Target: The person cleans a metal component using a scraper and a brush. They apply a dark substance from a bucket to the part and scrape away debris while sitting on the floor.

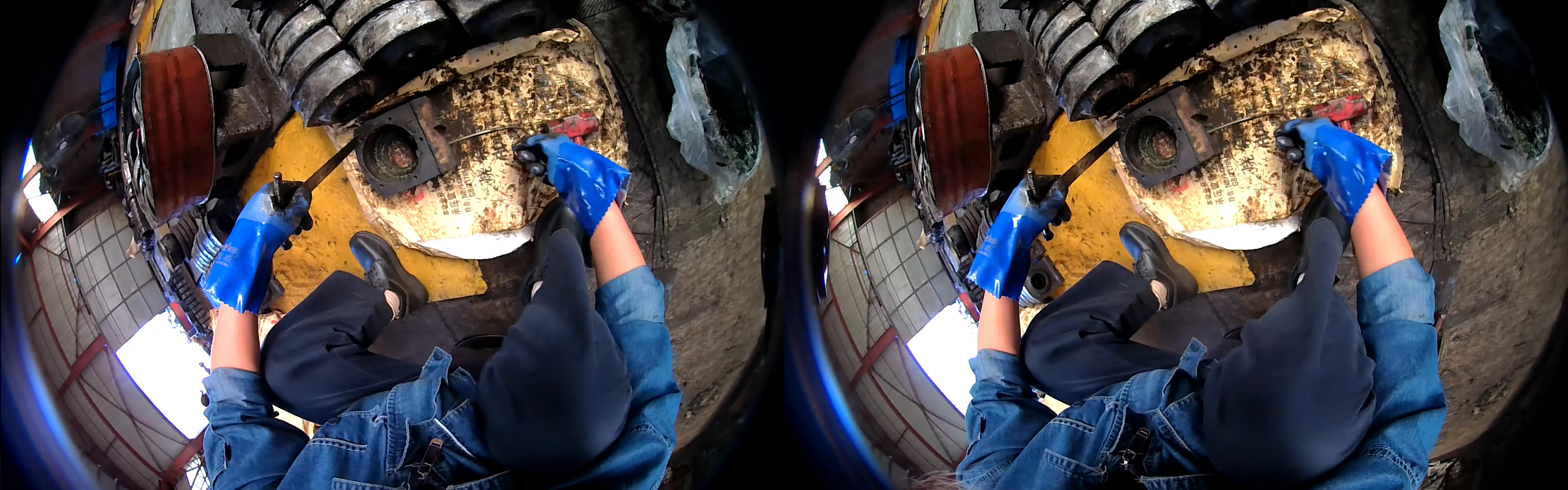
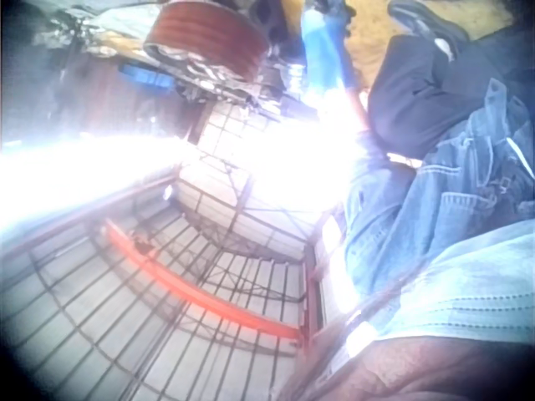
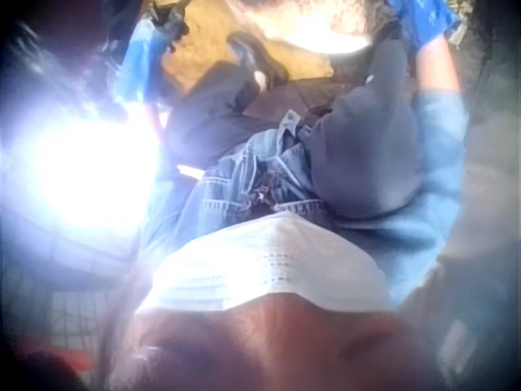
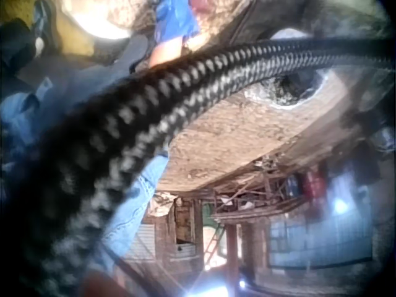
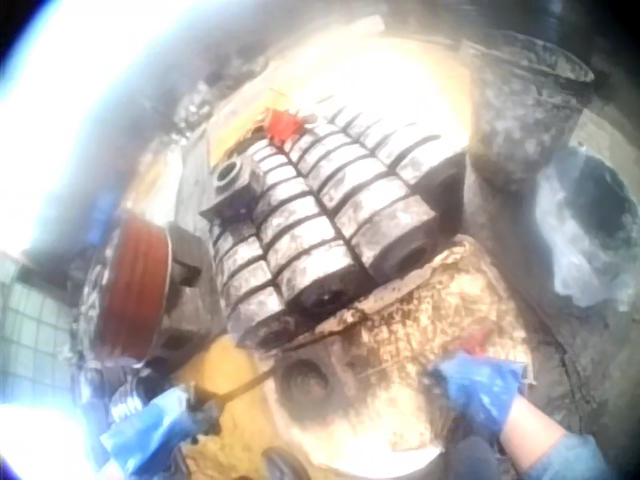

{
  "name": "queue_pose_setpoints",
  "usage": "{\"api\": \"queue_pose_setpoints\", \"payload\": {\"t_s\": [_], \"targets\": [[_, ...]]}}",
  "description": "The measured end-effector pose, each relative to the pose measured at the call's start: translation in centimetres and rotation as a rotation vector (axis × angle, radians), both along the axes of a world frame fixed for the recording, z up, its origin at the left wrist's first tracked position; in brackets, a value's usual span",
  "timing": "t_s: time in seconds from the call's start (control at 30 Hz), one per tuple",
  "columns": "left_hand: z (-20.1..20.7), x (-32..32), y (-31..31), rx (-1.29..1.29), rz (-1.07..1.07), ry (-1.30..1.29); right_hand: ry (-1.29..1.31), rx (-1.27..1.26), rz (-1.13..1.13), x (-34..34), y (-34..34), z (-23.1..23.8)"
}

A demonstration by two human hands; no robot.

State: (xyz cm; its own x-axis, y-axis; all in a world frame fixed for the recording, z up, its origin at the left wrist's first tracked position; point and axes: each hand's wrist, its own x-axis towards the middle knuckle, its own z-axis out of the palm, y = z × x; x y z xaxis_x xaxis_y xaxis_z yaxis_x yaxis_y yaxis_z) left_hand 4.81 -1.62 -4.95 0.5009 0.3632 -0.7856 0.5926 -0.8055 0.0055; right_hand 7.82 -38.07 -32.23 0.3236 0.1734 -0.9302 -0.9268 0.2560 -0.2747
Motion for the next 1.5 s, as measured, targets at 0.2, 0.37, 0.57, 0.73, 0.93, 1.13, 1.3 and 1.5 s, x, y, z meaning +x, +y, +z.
{"api": "queue_pose_setpoints", "payload": {"t_s": [0.2,0.37,0.57,0.73,0.93,1.13,1.3,1.5], "targets": [[-0.2,0.5,-1.1,0.055,-0.115,0.049,-0.144,0.377,0.033,-3.8,6.0,3.9],[-0.6,-0.5,0.9,-0.06,0.01,-0.072,0.096,-0.048,-0.052,-0.4,1.8,0.2],[-0.7,-0.6,0.8,-0.064,-0.005,-0.072,-0.016,0.2,0.063,-1.7,6.1,3.1],[-0.9,-0.9,1.8,-0.138,-0.032,-0.113,-0.064,0.12,0.081,-0.8,3.1,2.3],[-1.6,-1.2,2.4,-0.147,0.015,-0.157,-0.276,0.229,0.207,-1.7,2.7,6.5],[-1.6,-1.3,2.6,-0.207,0.036,-0.151,-0.097,0.206,0.049,-1.2,3.6,-2.0],[-2.2,-2.0,1.6,-0.243,0.203,-0.157,-0.556,-0.229,0.55,0.4,-5.9,-2.4],[-1.0,-2.4,0.1,-0.246,0.288,-0.268,-0.653,-1.065,0.636,5.4,-9.9,6.0]]}}
